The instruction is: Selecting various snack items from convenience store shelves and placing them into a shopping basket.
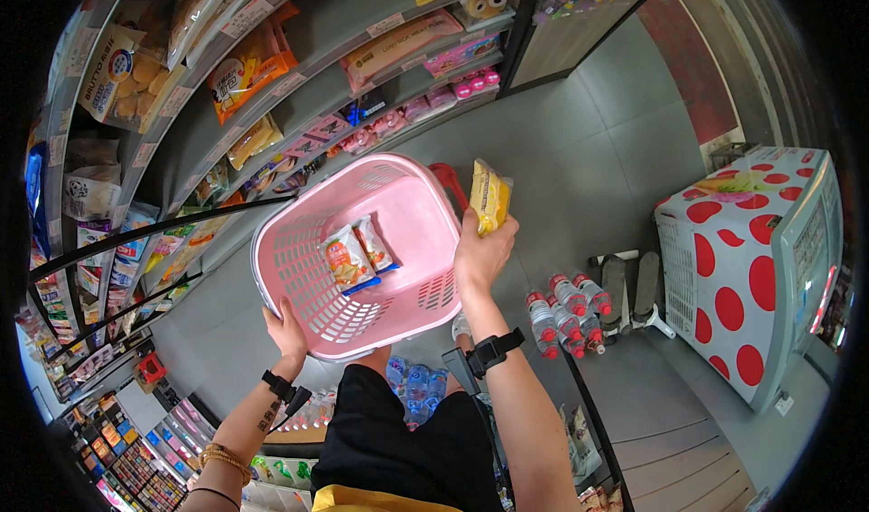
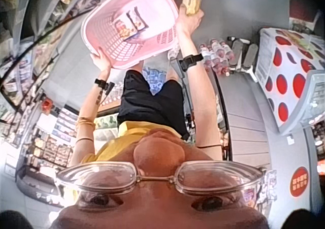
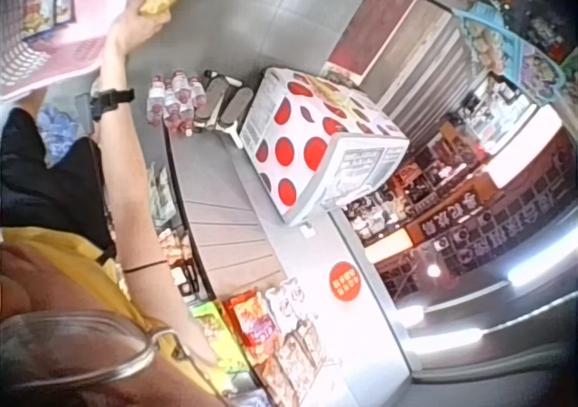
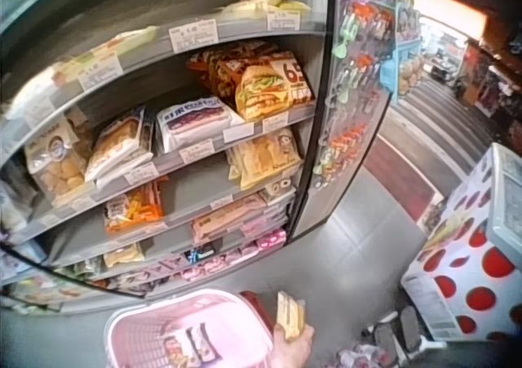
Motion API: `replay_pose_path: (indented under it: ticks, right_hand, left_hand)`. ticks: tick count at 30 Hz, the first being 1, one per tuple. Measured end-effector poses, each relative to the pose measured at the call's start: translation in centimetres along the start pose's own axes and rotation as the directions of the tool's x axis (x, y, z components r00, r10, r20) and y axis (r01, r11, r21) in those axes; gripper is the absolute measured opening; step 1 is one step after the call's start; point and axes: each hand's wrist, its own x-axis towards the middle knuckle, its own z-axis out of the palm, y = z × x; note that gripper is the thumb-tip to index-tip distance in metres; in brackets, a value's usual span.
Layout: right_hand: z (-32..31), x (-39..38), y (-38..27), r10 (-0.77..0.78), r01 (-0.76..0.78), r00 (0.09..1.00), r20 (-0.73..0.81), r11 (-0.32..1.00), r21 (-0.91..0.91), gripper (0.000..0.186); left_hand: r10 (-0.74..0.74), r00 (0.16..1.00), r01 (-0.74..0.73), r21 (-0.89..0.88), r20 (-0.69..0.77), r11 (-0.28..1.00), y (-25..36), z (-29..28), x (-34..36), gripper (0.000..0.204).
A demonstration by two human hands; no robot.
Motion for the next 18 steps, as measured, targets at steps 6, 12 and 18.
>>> replay_pose_path:
  ticks: [6, 12, 18]
  right_hand:
    - [-0.16, -0.03, -0.23, 0.015, -0.015, 1.0, 0.028, 1.0, 0.026, 0.052]
    - [-0.3, -0.21, -0.54, 0.026, -0.027, 0.999, 0.017, 0.999, 0.026, 0.06]
    - [-0.2, -0.31, -0.4, 0.037, -0.036, 0.999, -0.018, 0.998, 0.055, 0.066]
  left_hand:
    - [0.021, 1.0, -0.021, -0.025, 0.002, 0.999, -0.06, -0.04, -0.03, 0.035]
    - [0.074, 0.997, -0.075, -0.029, -0.032, 0.997, -0.1, 0.12, -0.03, 0.032]
    - [0.087, 0.996, -0.088, -0.034, -0.034, 0.995, -0.41, 0.12, 0.06, 0.032]
